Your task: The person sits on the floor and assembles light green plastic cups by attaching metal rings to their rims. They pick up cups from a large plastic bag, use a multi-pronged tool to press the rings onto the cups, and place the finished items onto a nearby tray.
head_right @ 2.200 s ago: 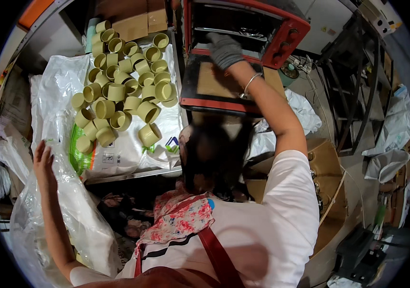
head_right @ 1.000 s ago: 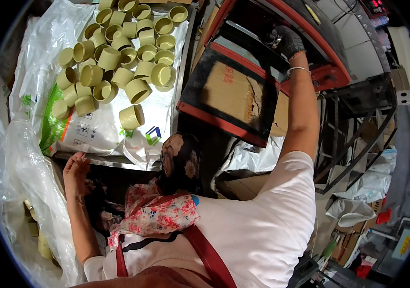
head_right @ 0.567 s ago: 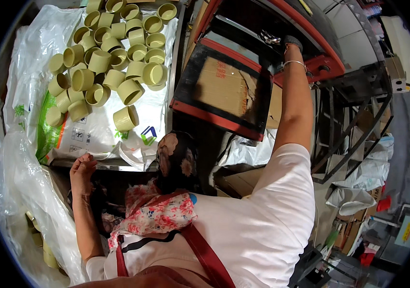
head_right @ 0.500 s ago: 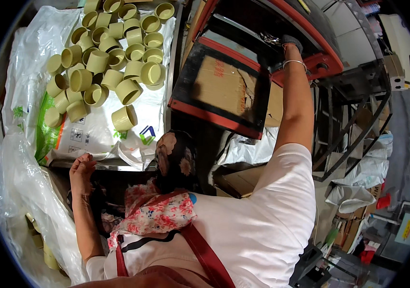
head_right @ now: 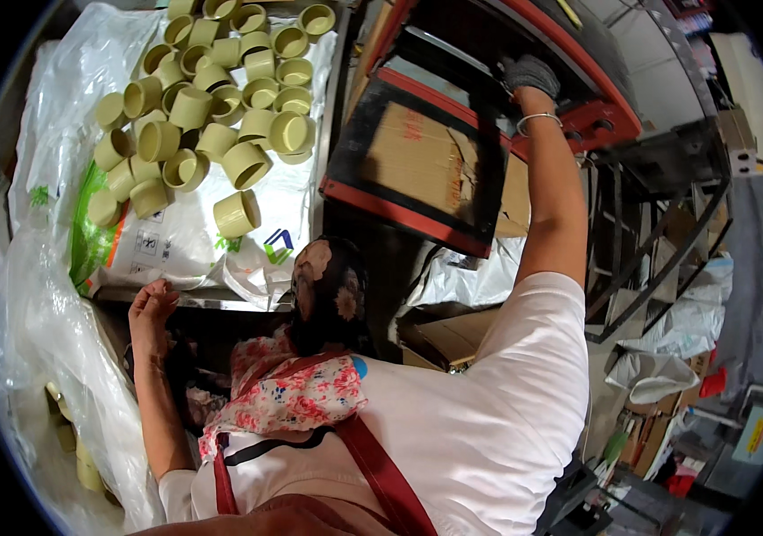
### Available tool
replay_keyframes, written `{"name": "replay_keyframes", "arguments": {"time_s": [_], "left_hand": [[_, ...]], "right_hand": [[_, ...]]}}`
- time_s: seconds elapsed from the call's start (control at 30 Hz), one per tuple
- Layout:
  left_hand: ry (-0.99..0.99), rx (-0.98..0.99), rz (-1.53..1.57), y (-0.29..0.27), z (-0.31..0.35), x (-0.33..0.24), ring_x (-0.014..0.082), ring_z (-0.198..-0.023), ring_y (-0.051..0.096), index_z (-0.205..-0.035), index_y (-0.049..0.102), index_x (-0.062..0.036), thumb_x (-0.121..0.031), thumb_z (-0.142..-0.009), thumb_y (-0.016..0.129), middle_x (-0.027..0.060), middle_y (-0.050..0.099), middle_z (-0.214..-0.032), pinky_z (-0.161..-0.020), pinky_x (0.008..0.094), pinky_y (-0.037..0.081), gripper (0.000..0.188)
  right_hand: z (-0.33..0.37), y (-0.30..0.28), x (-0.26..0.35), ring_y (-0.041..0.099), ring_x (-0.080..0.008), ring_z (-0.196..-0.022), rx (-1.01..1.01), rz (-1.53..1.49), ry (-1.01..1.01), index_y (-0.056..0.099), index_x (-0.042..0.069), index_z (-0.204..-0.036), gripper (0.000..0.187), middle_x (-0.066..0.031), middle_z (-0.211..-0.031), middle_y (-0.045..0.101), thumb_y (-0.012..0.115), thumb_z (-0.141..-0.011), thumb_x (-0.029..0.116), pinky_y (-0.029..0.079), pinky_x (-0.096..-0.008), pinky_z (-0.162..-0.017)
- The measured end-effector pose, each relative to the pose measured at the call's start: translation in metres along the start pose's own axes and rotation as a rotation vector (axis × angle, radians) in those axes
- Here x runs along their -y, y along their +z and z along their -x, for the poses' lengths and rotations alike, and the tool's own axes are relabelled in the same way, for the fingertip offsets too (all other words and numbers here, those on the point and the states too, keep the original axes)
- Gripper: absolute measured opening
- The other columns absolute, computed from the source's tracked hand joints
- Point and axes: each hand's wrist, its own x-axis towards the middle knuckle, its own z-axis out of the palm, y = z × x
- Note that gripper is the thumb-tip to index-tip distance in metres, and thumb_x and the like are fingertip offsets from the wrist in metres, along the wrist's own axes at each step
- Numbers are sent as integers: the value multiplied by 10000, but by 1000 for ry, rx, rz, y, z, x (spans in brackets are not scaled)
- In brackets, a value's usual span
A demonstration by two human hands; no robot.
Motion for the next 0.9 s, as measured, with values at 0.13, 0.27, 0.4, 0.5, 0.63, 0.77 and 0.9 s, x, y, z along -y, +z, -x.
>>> {"name": "replay_keyframes", "arguments": {"time_s": [0.13, 0.27, 0.4, 0.5, 0.63, 0.77, 0.9], "left_hand": [[57, -1, -25, -6, 3, -4, 120, -806, 579, -941, 596, -53, -180, -839, 561, 18, 601, -890, -701, 230, 414, 166], [139, -22, 14, 2, -12, -19, 121, -783, 570, -1005, 588, -10, -208, -844, 578, 21, 601, -886, -690, 225, 418, 255], [221, -22, -56, 21, -60, -27, 127, -817, 581, -1032, 565, -30, -199, -821, 595, 15, 592, -881, -703, 236, 425, 271], [322, -105, -255, 45, -131, -33, 188, -871, 579, -1046, 591, -45, -202, -773, 608, 95, 609, -912, -778, 290, 434, 316], [692, -301, -980, 54, -230, -27, 348, -1119, 446, -1086, 607, -138, -250, -708, 611, 233, 566, -1055, -953, 420, 350, 395], [725, -257, -1560, 47, -327, -27, 389, -1273, 211, -1099, 603, -207, -328, -719, 606, 236, 302, -1343, -1011, 493, 242, 399], [527, -148, -1322, 45, -374, -13, 324, -1246, 300, -1090, 602, -169, -284, -757, 560, 138, 442, -1263, -986, 484, 286, 355]], "right_hand": [[-20, 13, -5, 559, -365, -943, 100, 43, -205, 637, 85, -968, 345, -184, -993, 600, 515, -774, 343, 447, -433, -804], [-27, 37, -30, 549, -376, -951, -92, 39, -131, 588, 81, -1043, 412, -217, -1017, 579, 351, -875, 374, 428, -459, -810], [4, 2, 16, 553, -384, -910, -152, 15, -78, 573, 72, -1059, 343, -195, -991, 591, 342, -889, 260, 439, -448, -791], [18, -10, 8, 563, -371, -900, -520, -26, -527, 563, 42, -1068, 306, -197, -990, 590, 377, -896, 212, 448, -443, -770], [104, -34, 47, 586, -333, -872, -551, -155, -432, 551, 22, -1071, 237, -169, -971, 602, 486, -876, 141, 475, -388, -698], [204, -58, 88, 588, -308, -735, -538, -333, -627, 561, -41, -978, 177, -169, -897, 607, 539, -830, 54, 461, -366, -608], [264, -61, 112, 568, -278, -691, -230, -634, -695, 556, -29, -989, 200, -155, -799, 590, 548, -807, 55, 455, -342, -645]]}}
